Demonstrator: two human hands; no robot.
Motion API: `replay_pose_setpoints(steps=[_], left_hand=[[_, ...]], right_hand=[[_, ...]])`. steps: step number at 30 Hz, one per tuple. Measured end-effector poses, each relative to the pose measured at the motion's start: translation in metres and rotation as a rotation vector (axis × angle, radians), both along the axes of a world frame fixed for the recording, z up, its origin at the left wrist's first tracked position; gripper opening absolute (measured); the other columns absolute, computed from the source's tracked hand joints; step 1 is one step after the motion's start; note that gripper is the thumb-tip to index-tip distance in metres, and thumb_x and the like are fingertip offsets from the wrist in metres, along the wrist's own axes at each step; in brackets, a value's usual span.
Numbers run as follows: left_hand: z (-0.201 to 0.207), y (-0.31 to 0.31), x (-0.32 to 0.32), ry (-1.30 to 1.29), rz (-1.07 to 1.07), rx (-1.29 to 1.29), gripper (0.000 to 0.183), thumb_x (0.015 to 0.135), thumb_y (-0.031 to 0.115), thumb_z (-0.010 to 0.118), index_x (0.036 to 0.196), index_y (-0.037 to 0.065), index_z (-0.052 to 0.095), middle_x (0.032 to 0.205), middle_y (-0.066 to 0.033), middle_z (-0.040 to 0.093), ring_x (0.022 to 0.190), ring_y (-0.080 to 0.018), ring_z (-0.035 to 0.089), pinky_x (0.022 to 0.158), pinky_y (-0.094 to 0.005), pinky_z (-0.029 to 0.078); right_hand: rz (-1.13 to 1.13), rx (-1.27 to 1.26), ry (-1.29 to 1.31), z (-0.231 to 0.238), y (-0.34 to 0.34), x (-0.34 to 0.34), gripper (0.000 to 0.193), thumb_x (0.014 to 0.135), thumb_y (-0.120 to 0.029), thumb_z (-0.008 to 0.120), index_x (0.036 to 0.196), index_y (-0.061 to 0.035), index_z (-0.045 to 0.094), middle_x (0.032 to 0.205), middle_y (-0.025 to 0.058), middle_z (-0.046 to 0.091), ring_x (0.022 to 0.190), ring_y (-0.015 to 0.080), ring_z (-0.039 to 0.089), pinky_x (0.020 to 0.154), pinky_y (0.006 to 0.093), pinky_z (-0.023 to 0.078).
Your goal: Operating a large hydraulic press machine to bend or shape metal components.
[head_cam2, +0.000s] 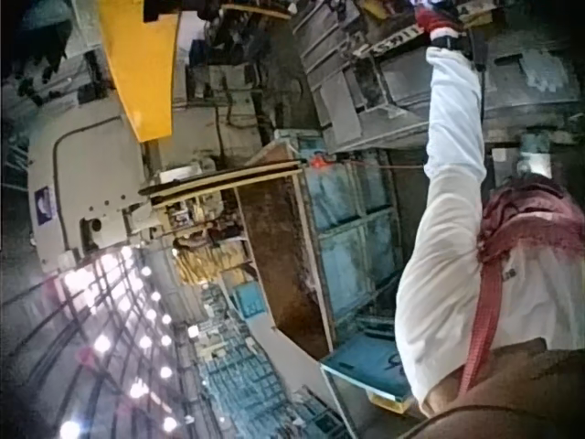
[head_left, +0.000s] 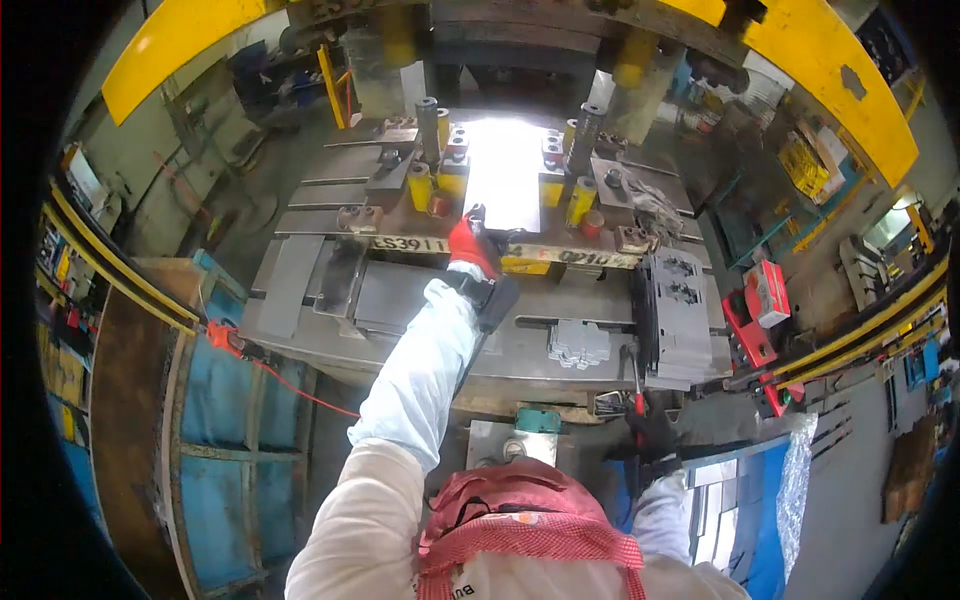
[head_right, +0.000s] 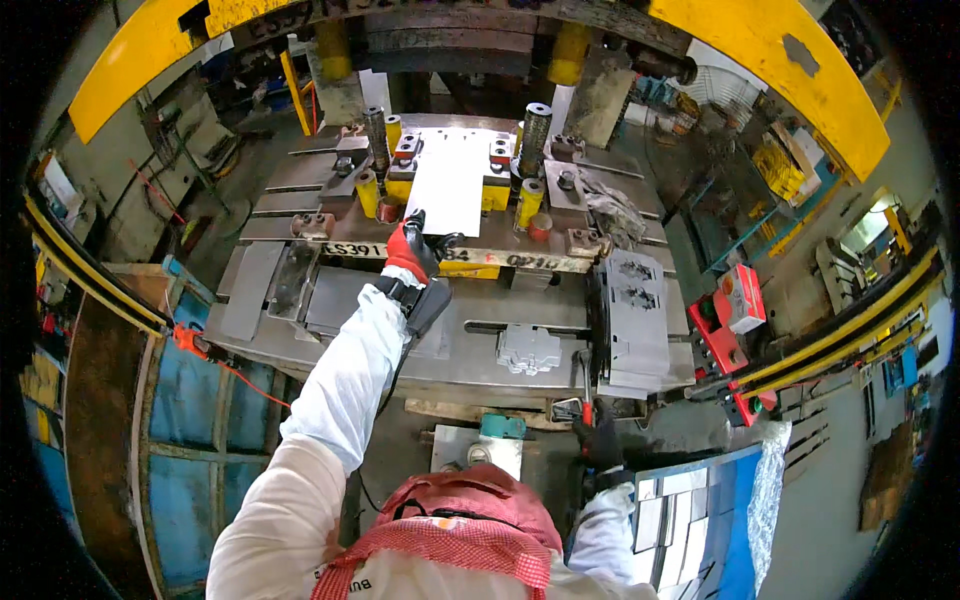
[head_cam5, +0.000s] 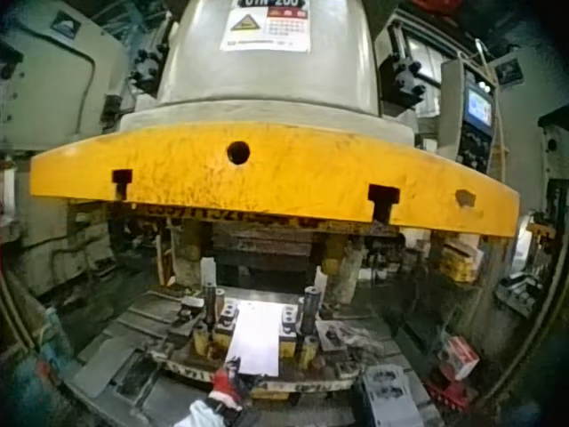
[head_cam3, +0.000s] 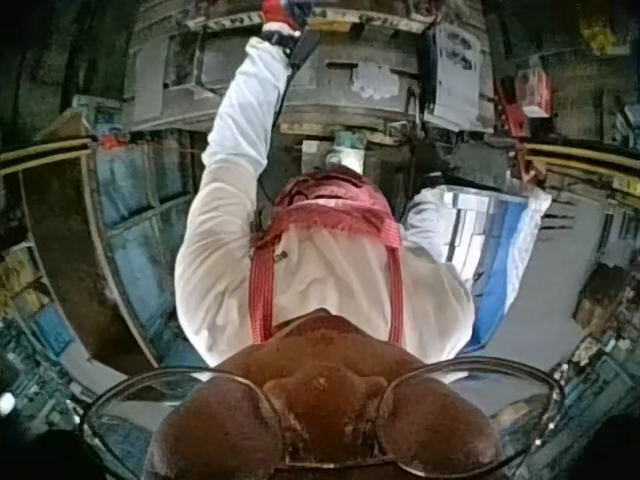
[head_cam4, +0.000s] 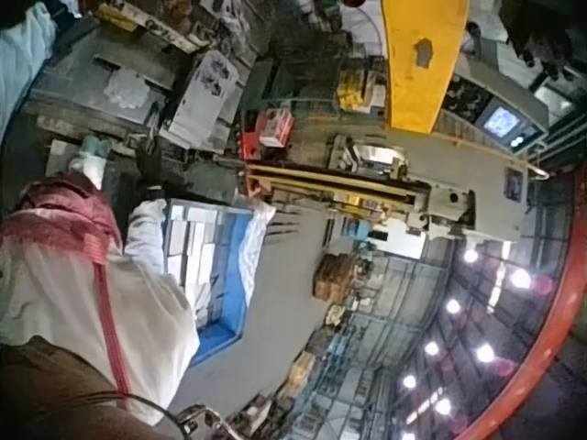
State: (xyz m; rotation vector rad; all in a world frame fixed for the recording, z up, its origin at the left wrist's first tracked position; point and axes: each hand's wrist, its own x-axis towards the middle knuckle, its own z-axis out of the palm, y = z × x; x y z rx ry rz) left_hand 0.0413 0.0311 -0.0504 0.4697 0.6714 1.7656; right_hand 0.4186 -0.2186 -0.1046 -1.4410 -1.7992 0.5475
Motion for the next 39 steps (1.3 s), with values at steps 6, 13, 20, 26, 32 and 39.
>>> replay_pose_setpoints(steps=[6,13,20,26,32,39], left_hand=[[0.001,-0.005,-0.002,-0.025,-0.033,-0.087,0.037,0.09,0.028,0.047,0.116,0.002,0.051,0.099,-0.0132,0.063,0.08,-0.0285,0.064,0.064,-0.0406,0.057],[0.01,-0.014,0.002,-0.156,-0.048,-0.054,0.03,0.09,0.028,0.048,0.112,0.007,0.054,0.101,-0.0117,0.062,0.083,-0.0283,0.063,0.065,-0.0421,0.057],[-0.013,-0.004,-0.007,-0.001,0.036,-0.085,0.029,0.088,0.026,0.053,0.11,0.008,0.055,0.102,-0.0089,0.061,0.087,-0.0271,0.06,0.071,-0.0443,0.055],[-0.009,-0.009,-0.014,0.15,0.002,-0.043,0.033,0.088,0.026,0.051,0.115,0.007,0.053,0.104,-0.0076,0.062,0.093,-0.023,0.061,0.077,-0.0402,0.054],[0.008,-0.03,-0.007,0.151,-0.147,0.102,0.035,0.086,0.025,0.046,0.115,0.006,0.053,0.109,-0.0098,0.06,0.097,-0.0281,0.059,0.08,-0.0454,0.052],[-0.02,-0.006,-0.014,0.313,-0.009,0.034,0.036,0.09,0.033,0.05,0.116,0.009,0.053,0.111,-0.0087,0.059,0.093,-0.0266,0.06,0.075,-0.0428,0.054]], right_hand=[[0.172,-0.244,0.311,0.104,0.054,-0.058,0.061,0.078,-0.016,0.063,0.132,-0.0036,0.037,0.085,0.0082,0.059,0.064,0.0144,0.054,0.061,0.0309,0.046],[0.57,-0.309,0.581,0.169,0.249,-0.174,0.044,0.08,-0.024,0.062,0.115,-0.0005,0.051,0.079,0.0065,0.059,0.057,0.0121,0.052,0.053,0.0249,0.043],[0.544,-0.468,0.731,0.16,0.301,-0.197,0.031,0.087,-0.026,0.052,0.106,-0.0011,0.057,0.092,0.006,0.061,0.076,0.0123,0.06,0.061,0.0235,0.047],[0.505,-0.494,0.742,0.114,0.152,-0.079,0.06,0.08,-0.022,0.06,0.132,-0.0016,0.038,0.093,0.0029,0.056,0.076,0.0091,0.049,0.064,0.022,0.041],[0.228,-0.794,0.511,0.042,0.04,-0.018,0.06,0.08,-0.014,0.06,0.134,-0.0062,0.035,0.085,0.0053,0.056,0.063,0.0118,0.05,0.055,0.0271,0.044],[0.057,-0.915,0.753,-0.005,0.017,-0.024,0.046,0.081,-0.011,0.061,0.122,-0.0062,0.042,0.082,0.007,0.06,0.053,0.0112,0.049,0.046,0.0252,0.042]])
